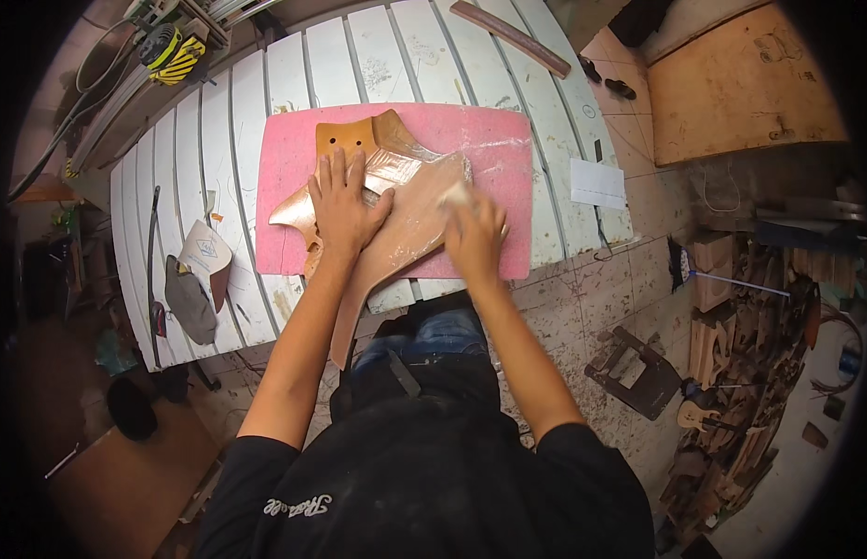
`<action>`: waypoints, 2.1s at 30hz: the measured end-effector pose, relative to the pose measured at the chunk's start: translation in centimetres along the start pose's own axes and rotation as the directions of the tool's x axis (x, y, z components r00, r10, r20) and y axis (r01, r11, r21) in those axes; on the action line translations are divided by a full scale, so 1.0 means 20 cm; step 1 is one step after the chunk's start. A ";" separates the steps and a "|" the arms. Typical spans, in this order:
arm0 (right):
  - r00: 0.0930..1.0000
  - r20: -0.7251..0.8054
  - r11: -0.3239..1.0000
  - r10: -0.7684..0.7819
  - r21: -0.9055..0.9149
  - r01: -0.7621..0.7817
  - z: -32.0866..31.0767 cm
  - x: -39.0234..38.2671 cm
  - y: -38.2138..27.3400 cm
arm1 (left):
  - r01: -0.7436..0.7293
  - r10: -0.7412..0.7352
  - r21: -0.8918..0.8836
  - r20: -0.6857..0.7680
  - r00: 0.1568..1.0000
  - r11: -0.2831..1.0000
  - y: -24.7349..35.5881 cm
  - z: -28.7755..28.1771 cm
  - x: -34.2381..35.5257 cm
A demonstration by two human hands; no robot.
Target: The person sands the wooden guitar body using sandpaper, rubbing the tool repeatedly across the surface and into the recesses while holding the body steady.
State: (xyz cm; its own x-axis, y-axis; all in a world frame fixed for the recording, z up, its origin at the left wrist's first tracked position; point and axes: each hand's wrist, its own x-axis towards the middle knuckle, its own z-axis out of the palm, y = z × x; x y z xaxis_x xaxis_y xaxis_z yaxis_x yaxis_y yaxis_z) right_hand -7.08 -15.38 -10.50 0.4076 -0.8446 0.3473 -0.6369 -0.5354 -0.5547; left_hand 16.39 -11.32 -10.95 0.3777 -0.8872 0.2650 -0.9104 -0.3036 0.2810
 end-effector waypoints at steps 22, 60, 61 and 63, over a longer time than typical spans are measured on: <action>0.998 0.024 0.998 0.063 0.018 -0.063 0.01 -0.08 -0.05 | 0.016 -0.016 0.025 -0.005 1.000 1.000 0.01 0.01 0.01; 0.966 0.088 0.970 0.243 -0.057 -0.238 0.05 0.40 0.11 | 0.008 -0.008 -0.002 0.000 1.000 1.000 0.02 0.00 0.00; 0.959 0.060 0.959 0.276 -0.080 -0.271 0.06 0.43 0.09 | 0.009 -0.009 0.006 0.000 1.000 1.000 0.02 0.00 -0.01; 0.987 0.054 0.986 0.151 -0.075 -0.147 0.10 0.15 -0.02 | 0.015 -0.015 0.009 -0.017 1.000 1.000 0.00 0.01 0.02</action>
State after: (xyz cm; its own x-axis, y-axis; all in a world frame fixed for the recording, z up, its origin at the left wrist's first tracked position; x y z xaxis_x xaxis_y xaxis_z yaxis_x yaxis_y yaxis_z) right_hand -4.35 -17.74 -10.81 0.3416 -0.9142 0.2181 -0.7371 -0.4046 -0.5413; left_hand 16.40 -11.72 -11.00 0.3937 -0.8766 0.2766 -0.9063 -0.3199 0.2761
